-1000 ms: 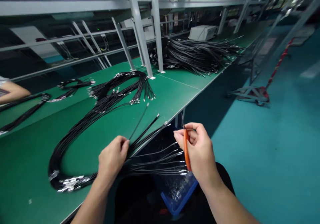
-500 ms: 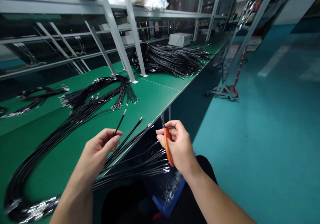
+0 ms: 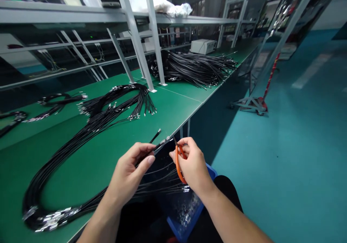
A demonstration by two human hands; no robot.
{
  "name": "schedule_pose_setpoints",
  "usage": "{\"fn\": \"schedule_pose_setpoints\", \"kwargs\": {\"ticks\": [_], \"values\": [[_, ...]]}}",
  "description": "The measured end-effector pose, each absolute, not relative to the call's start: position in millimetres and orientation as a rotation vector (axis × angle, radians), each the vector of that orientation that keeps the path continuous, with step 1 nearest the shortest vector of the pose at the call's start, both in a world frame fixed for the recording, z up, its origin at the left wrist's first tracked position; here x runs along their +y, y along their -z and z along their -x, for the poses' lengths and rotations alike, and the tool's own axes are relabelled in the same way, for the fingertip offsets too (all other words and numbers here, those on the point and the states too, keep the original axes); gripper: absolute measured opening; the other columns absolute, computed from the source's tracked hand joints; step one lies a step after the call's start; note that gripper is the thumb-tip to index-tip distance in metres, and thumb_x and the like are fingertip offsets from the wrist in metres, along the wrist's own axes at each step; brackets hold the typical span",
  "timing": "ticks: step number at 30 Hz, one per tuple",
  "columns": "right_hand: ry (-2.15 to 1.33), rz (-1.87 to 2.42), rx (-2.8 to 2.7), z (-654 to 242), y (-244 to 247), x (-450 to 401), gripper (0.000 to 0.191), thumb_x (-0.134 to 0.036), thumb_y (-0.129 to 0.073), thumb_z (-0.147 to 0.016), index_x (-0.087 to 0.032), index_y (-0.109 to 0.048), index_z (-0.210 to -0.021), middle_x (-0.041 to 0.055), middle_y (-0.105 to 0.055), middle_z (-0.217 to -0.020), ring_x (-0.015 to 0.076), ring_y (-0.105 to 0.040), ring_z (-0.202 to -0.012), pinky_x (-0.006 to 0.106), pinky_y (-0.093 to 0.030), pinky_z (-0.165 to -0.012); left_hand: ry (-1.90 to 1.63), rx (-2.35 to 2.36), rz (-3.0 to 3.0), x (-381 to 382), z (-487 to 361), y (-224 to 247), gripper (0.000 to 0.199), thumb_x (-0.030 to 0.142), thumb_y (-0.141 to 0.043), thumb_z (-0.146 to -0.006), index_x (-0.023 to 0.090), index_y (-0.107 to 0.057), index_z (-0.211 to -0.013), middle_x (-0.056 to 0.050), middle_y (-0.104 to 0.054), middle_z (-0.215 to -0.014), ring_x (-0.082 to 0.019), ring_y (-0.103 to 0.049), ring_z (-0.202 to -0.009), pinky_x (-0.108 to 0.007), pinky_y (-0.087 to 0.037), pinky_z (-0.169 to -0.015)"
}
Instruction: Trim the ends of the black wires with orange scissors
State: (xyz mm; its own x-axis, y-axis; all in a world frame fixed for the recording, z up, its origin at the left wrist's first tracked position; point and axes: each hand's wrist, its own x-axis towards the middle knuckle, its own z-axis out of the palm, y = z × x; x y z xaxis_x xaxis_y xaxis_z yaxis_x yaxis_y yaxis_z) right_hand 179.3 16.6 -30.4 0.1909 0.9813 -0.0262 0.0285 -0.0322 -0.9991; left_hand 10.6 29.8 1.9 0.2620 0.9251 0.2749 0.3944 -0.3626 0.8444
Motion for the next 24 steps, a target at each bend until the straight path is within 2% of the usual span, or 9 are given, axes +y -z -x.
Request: {"fn": "schedule_pose_setpoints", "kwargs": {"ticks": [3,9,14,19,24], "values": [[-1.159,1.125,-0.829,-172,20,6,0.038,-0.025,-0.076,-0.065,-0.023,-0.048,-0.091,-0.0057,-0.061,-0.067,0.0106,-0.052,-0.053,0.022,-0.041,-0.049,-1.1,1.16,-2.007,24,-24,-4,0.011,0.021,-0.057,-0.085,0.021,-0.067,-0.089,-0.003,-0.062,-0.084,-0.015,-0.059,-0.076,-0.023,-0.044,-0.066],[-1.182,0.912,-0.677,-164,19,-10,0.037,-0.015,-0.072,-0.07,-0.025,-0.048,-0.096,-0.0018,-0.068,-0.082,0.0118,-0.06,-0.065,0.024,-0.049,-0.063,-1.052,1.124,-1.773,12,-29,8,0.012,0.026,-0.06,-0.083,0.02,-0.069,-0.077,0.0,-0.061,-0.072,-0.014,-0.055,-0.066,-0.023,-0.041,-0.061],[-1.235,0.877,-0.646,-164,21,-8,0.032,-0.015,-0.071,-0.072,-0.024,-0.048,-0.094,-0.0024,-0.067,-0.078,0.0113,-0.061,-0.059,0.024,-0.049,-0.057,-0.989,1.136,-1.696,6,-29,16,0.015,0.029,-0.061,-0.082,0.019,-0.07,-0.075,-0.001,-0.062,-0.071,-0.014,-0.055,-0.066,-0.024,-0.04,-0.062],[-1.262,0.889,-0.625,-164,25,-6,0.03,-0.015,-0.07,-0.074,-0.023,-0.048,-0.093,-0.0031,-0.067,-0.076,0.0108,-0.062,-0.057,0.024,-0.05,-0.058,-0.969,1.211,-1.704,6,-32,17,0.015,0.027,-0.061,-0.082,0.019,-0.069,-0.072,-0.001,-0.063,-0.07,-0.015,-0.055,-0.064,-0.024,-0.04,-0.06],[-1.383,0.86,-0.523,-165,23,-4,0.032,-0.014,-0.071,-0.07,-0.022,-0.048,-0.091,-0.0027,-0.066,-0.07,0.0107,-0.06,-0.054,0.023,-0.048,-0.055,-0.981,1.258,-1.755,1,-33,20,0.014,0.025,-0.059,-0.082,0.02,-0.069,-0.073,-0.001,-0.064,-0.07,-0.015,-0.056,-0.063,-0.024,-0.041,-0.058]]}}
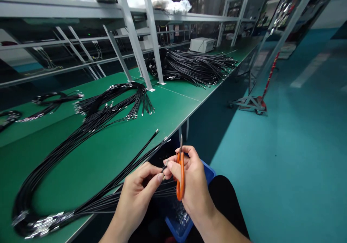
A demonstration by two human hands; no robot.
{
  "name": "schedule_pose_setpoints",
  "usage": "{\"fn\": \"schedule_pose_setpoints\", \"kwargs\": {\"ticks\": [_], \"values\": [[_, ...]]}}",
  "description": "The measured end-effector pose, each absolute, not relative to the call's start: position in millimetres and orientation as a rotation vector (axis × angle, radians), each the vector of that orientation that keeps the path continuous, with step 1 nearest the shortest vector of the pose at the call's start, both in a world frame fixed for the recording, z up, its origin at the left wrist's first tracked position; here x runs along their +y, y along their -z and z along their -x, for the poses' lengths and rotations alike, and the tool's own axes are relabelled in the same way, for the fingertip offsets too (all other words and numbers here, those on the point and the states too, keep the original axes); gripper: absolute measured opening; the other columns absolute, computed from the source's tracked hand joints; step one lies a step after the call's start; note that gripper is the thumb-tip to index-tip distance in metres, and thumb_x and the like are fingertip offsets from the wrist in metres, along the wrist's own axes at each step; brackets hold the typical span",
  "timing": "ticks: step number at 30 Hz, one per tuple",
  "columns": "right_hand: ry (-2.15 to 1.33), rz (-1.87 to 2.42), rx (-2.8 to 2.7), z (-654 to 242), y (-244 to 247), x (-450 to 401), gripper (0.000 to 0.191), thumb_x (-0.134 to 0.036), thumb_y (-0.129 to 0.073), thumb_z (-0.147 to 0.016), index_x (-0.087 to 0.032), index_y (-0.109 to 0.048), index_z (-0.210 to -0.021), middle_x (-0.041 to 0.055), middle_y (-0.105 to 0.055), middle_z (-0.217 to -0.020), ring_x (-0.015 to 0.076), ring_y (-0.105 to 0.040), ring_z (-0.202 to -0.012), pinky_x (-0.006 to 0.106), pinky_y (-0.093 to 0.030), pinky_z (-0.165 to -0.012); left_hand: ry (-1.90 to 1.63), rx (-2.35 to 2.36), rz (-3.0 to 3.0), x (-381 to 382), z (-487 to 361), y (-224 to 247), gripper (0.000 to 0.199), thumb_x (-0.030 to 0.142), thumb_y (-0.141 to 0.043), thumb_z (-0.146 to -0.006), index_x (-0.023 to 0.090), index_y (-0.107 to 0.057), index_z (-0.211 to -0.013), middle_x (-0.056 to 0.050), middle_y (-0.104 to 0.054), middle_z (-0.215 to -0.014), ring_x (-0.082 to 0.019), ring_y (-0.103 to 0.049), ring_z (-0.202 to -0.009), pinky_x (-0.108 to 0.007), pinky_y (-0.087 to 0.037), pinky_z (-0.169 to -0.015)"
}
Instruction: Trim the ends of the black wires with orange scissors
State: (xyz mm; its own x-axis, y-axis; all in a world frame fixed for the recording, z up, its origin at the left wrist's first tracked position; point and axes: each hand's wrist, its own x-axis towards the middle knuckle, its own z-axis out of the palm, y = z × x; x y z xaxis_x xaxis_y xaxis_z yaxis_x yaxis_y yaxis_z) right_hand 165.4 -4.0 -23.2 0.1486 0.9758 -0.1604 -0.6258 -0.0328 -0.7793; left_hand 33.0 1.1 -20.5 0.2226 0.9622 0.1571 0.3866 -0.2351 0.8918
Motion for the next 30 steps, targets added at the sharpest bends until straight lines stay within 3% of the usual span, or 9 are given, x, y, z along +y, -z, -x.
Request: {"fn": "schedule_pose_setpoints", "kwargs": {"ticks": [8,16,22,30], "values": [[-1.604,0.749,-0.309,-159,31,-2,0.024,-0.01,-0.065,-0.07,-0.018,-0.051,-0.088,0.0009,-0.066,-0.071,0.0102,-0.057,-0.053,0.021,-0.045,-0.052,-0.981,1.183,-1.585,-3,-31,30,0.013,0.024,-0.056,-0.084,0.018,-0.063,-0.075,-0.001,-0.067,-0.073,-0.016,-0.06,-0.067,-0.024,-0.045,-0.063],[-1.549,0.836,-0.339,-143,26,-8,0.031,-0.013,-0.072,-0.068,-0.021,-0.051,-0.089,-0.004,-0.062,-0.067,0.0107,-0.057,-0.056,0.021,-0.046,-0.055,-1.044,1.149,-1.476,-1,-27,33,0.012,0.03,-0.056,-0.084,0.019,-0.057,-0.085,-0.002,-0.062,-0.074,-0.015,-0.058,-0.066,-0.024,-0.046,-0.06],[-1.538,0.777,-0.369,-134,29,-12,0.032,-0.011,-0.071,-0.067,-0.023,-0.051,-0.089,-0.0051,-0.059,-0.068,0.0123,-0.058,-0.058,0.023,-0.046,-0.053,-1.191,1.112,-1.337,3,-27,28,0.015,0.026,-0.063,-0.079,0.016,-0.06,-0.068,0.0,-0.055,-0.069,-0.013,-0.055,-0.059,-0.024,-0.045,-0.055],[-1.635,0.711,-0.303,-137,33,-10,0.021,-0.009,-0.061,-0.073,-0.02,-0.051,-0.087,-0.0041,-0.058,-0.063,0.0102,-0.054,-0.052,0.021,-0.043,-0.052,-1.187,0.843,-0.961,5,-25,31,0.012,0.019,-0.06,-0.083,0.014,-0.059,-0.072,0.002,-0.056,-0.064,-0.008,-0.048,-0.057,-0.02,-0.041,-0.057]]}}
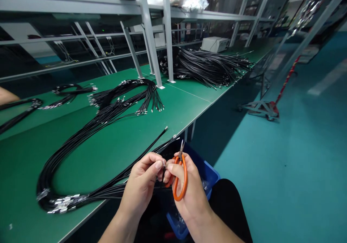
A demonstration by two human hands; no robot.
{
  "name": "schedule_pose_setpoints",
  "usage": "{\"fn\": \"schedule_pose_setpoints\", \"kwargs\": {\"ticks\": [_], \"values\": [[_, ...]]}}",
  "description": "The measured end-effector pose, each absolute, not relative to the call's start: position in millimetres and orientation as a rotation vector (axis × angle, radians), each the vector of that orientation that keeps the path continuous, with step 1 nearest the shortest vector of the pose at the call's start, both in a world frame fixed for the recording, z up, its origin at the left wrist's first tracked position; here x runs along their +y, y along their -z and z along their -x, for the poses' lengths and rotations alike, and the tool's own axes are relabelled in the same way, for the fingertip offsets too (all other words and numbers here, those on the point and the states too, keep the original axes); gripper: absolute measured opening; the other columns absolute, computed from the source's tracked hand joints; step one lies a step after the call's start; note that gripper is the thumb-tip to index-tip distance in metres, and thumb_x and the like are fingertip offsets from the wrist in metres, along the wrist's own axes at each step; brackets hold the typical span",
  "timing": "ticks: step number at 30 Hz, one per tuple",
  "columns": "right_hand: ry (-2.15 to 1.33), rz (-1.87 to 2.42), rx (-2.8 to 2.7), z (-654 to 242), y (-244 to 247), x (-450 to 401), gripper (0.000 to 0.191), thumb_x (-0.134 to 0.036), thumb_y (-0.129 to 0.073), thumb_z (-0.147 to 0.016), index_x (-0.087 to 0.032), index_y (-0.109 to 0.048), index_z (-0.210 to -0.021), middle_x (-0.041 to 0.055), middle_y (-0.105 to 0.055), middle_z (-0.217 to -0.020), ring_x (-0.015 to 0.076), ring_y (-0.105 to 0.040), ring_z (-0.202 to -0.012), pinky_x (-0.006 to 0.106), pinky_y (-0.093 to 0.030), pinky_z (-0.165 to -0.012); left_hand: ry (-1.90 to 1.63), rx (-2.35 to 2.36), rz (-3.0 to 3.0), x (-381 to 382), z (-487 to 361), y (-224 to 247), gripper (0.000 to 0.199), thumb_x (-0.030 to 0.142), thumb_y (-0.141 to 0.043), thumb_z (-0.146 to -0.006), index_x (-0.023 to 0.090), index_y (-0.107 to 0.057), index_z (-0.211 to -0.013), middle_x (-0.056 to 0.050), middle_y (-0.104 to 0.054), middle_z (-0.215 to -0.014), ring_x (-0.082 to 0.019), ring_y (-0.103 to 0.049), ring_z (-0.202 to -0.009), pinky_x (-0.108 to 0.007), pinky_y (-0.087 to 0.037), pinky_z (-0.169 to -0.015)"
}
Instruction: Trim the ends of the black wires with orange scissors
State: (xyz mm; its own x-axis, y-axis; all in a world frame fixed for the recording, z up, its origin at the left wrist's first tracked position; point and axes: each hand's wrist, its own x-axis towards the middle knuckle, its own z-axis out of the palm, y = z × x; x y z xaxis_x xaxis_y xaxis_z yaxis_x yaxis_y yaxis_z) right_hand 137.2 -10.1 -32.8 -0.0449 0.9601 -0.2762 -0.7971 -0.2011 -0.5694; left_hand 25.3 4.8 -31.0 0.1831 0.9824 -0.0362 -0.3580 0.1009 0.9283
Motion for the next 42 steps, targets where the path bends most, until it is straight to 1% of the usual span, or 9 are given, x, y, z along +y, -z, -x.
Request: {"fn": "schedule_pose_setpoints", "kwargs": {"ticks": [8,13,15,18,23,30,36,39,42], "values": [[-1.62,0.717,-0.289,-135,30,-7,0.024,-0.008,-0.065,-0.071,-0.02,-0.053,-0.087,-0.003,-0.061,-0.066,0.009,-0.055,-0.054,0.019,-0.044,-0.054,-1.215,0.79,-0.973,5,-29,31,0.011,0.02,-0.061,-0.083,0.015,-0.054,-0.076,0.003,-0.052,-0.066,-0.007,-0.048,-0.058,-0.019,-0.04,-0.058],[-1.606,0.705,-0.276,-134,33,-3,0.02,-0.007,-0.064,-0.069,-0.018,-0.054,-0.083,-0.0011,-0.062,-0.067,0.0097,-0.056,-0.056,0.02,-0.046,-0.056,-1.207,0.881,-1.064,8,-20,35,0.012,0.023,-0.053,-0.088,0.016,-0.053,-0.078,0.002,-0.05,-0.069,-0.009,-0.048,-0.061,-0.022,-0.042,-0.062],[-1.608,0.694,-0.267,-134,34,-3,0.02,-0.006,-0.064,-0.07,-0.018,-0.055,-0.084,-0.0013,-0.062,-0.068,0.0097,-0.056,-0.057,0.02,-0.047,-0.056,-1.26,0.988,-1.241,8,-16,33,0.006,0.022,-0.051,-0.088,0.018,-0.056,-0.087,0.0,-0.055,-0.078,-0.01,-0.051,-0.064,-0.022,-0.044,-0.063],[-1.603,0.705,-0.247,-133,33,-3,0.022,-0.005,-0.065,-0.071,-0.018,-0.055,-0.085,-0.0013,-0.062,-0.069,0.0094,-0.057,-0.057,0.02,-0.047,-0.055,-1.34,1.174,-1.785,7,-13,27,0.021,0.015,-0.054,-0.085,0.022,-0.06,-0.104,-0.004,-0.058,-0.099,-0.011,-0.057,-0.072,-0.023,-0.048,-0.067],[-1.626,0.71,-0.223,-132,30,-2,0.021,-0.005,-0.065,-0.072,-0.018,-0.055,-0.084,-0.0015,-0.062,-0.067,0.0091,-0.057,-0.056,0.019,-0.047,-0.054,-1.382,1.299,-2.38,11,-6,23,0.017,0.007,-0.053,-0.084,0.019,-0.064,-0.09,-0.005,-0.062,-0.091,-0.013,-0.061,-0.079,-0.02,-0.048,-0.068],[-1.6,0.676,-0.215,-130,23,1,0.022,-0.005,-0.066,-0.07,-0.018,-0.054,-0.083,-0.0011,-0.063,-0.067,0.0088,-0.056,-0.056,0.019,-0.048,-0.054,-1.406,1.397,-2.484,10,2,25,0.025,0.007,-0.054,-0.084,0.017,-0.06,-0.105,-0.01,-0.064,-0.103,-0.017,-0.062,-0.095,-0.026,-0.051,-0.08],[-1.601,0.671,-0.226,-127,21,0,0.023,-0.006,-0.069,-0.069,-0.017,-0.055,-0.083,-0.002,-0.061,-0.067,0.0091,-0.056,-0.057,0.019,-0.047,-0.055,-1.445,1.473,-2.543,7,-10,20,0.013,0.012,-0.058,-0.082,0.017,-0.068,-0.09,-0.009,-0.068,-0.094,-0.014,-0.065,-0.071,-0.022,-0.052,-0.066],[-1.599,0.655,-0.262,-127,20,0,0.021,-0.006,-0.066,-0.07,-0.018,-0.054,-0.083,-0.0023,-0.06,-0.067,0.0093,-0.055,-0.056,0.02,-0.046,-0.055,-1.37,1.538,-2.459,11,-5,22,0.013,0.014,-0.056,-0.083,0.018,-0.068,-0.084,-0.01,-0.067,-0.099,-0.017,-0.066,-0.079,-0.026,-0.051,-0.069],[-1.58,0.644,-0.302,-128,21,0,0.019,-0.006,-0.064,-0.072,-0.019,-0.054,-0.083,-0.0023,-0.059,-0.066,0.0097,-0.053,-0.057,0.021,-0.045,-0.056,-1.236,1.495,-2.176,12,1,23,0.015,0.014,-0.053,-0.084,0.02,-0.066,-0.087,-0.008,-0.066,-0.1,-0.019,-0.064,-0.087,-0.027,-0.05,-0.072]]}}
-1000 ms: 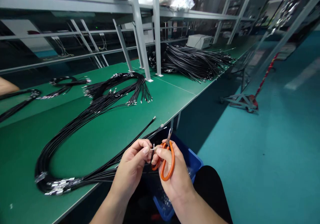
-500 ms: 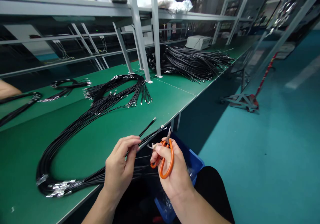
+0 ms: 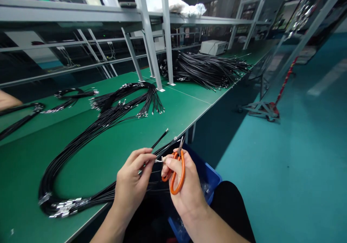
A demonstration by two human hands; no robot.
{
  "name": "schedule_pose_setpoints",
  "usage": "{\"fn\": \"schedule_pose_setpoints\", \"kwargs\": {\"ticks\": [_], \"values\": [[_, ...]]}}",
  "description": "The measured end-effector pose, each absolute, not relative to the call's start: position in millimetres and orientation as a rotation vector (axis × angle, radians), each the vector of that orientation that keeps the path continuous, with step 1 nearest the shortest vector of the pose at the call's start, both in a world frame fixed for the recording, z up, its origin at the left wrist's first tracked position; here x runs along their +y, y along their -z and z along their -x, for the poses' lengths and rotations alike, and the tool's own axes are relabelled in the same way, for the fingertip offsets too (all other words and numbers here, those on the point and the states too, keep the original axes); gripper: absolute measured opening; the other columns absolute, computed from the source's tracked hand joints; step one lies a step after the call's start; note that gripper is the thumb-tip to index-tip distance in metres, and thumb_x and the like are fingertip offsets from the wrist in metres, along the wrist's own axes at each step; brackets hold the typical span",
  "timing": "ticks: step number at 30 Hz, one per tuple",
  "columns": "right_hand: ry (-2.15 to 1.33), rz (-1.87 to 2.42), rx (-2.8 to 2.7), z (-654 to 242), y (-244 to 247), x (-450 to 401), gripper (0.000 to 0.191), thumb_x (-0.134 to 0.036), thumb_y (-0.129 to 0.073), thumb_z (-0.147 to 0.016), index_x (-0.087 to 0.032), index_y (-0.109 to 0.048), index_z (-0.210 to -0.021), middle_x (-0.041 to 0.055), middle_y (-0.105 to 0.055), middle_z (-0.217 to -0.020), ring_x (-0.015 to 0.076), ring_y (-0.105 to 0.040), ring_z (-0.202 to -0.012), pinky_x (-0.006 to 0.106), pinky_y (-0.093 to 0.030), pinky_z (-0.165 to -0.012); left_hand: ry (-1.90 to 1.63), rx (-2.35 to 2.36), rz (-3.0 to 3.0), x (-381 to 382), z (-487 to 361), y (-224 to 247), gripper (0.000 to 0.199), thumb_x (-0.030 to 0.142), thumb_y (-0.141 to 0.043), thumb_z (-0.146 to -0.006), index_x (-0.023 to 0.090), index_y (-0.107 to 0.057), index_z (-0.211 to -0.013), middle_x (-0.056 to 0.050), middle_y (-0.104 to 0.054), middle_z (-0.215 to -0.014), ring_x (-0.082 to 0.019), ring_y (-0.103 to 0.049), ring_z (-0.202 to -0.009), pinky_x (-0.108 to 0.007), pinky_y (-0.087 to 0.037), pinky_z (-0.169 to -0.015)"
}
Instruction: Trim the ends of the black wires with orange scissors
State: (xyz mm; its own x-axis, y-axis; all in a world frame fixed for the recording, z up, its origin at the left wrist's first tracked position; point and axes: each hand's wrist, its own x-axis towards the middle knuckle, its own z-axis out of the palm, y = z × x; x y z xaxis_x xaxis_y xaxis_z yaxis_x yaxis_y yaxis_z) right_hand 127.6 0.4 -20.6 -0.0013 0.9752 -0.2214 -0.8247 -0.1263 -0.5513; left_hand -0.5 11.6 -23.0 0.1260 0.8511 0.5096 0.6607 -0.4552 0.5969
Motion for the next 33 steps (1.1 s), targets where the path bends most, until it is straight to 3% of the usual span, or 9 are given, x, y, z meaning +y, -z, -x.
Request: {"fn": "schedule_pose_setpoints", "kwargs": {"ticks": [3,7,13,23,28,30,33], "values": [[-1.564,0.653,-0.345,-127,21,1,0.015,-0.007,-0.062,-0.075,-0.018,-0.054,-0.083,-0.0026,-0.058,-0.063,0.0088,-0.05,-0.055,0.02,-0.042,-0.054,-1.047,1.242,-1.731,9,-2,22,0.011,0.016,-0.055,-0.084,0.02,-0.061,-0.092,-0.003,-0.068,-0.087,-0.016,-0.065,-0.077,-0.025,-0.05,-0.069],[-1.541,0.695,-0.376,-127,21,2,0.016,-0.008,-0.062,-0.075,-0.018,-0.053,-0.084,-0.003,-0.058,-0.063,0.0071,-0.047,-0.05,0.019,-0.04,-0.052,-1.089,1.073,-1.401,6,-10,25,0.004,0.021,-0.06,-0.082,0.017,-0.059,-0.081,-0.001,-0.066,-0.074,-0.013,-0.061,-0.066,-0.021,-0.047,-0.061],[-1.405,0.804,-0.512,-127,21,4,0.028,-0.017,-0.071,-0.075,-0.02,-0.051,-0.094,-0.0018,-0.065,-0.076,0.0058,-0.051,-0.054,0.017,-0.043,-0.053,-1.074,1.086,-1.325,6,-9,27,0.009,0.024,-0.062,-0.081,0.015,-0.061,-0.078,0.001,-0.061,-0.07,-0.009,-0.051,-0.059,-0.019,-0.041,-0.054],[-1.38,0.861,-0.588,-128,17,2,0.031,-0.015,-0.072,-0.072,-0.023,-0.048,-0.089,-0.0081,-0.057,-0.064,0.0077,-0.051,-0.053,0.019,-0.044,-0.054,-1.084,1.049,-1.225,4,-8,26,0.017,0.028,-0.063,-0.08,0.014,-0.059,-0.072,0.0,-0.059,-0.067,-0.008,-0.049,-0.053,-0.018,-0.041,-0.05],[-0.989,1.098,-0.895,-139,26,-4,0.028,-0.015,-0.067,-0.077,-0.026,-0.049,-0.095,-0.0013,-0.066,-0.087,0.0131,-0.06,-0.075,0.025,-0.049,-0.069,-1.077,1.012,-1.17,7,-5,31,0.017,0.028,-0.063,-0.081,0.014,-0.057,-0.072,0.001,-0.057,-0.066,-0.007,-0.047,-0.051,-0.018,-0.037,-0.049],[-0.836,1.093,-1.105,-142,28,-5,0.03,-0.013,-0.065,-0.079,-0.028,-0.049,-0.099,0.001,-0.066,-0.098,0.0136,-0.06,-0.075,0.028,-0.05,-0.07,-1.068,0.992,-1.167,7,-4,32,0.018,0.028,-0.064,-0.08,0.015,-0.056,-0.072,0.002,-0.055,-0.065,-0.007,-0.046,-0.051,-0.018,-0.037,-0.049],[-0.624,1.066,-1.376,-143,31,-3,0.032,-0.013,-0.068,-0.077,-0.031,-0.054,-0.1,0.0008,-0.068,-0.097,0.0154,-0.062,-0.073,0.029,-0.05,-0.068,-1.067,0.973,-1.172,7,-3,32,0.016,0.028,-0.064,-0.08,0.015,-0.057,-0.075,0.003,-0.054,-0.064,-0.007,-0.045,-0.051,-0.018,-0.037,-0.049]]}}
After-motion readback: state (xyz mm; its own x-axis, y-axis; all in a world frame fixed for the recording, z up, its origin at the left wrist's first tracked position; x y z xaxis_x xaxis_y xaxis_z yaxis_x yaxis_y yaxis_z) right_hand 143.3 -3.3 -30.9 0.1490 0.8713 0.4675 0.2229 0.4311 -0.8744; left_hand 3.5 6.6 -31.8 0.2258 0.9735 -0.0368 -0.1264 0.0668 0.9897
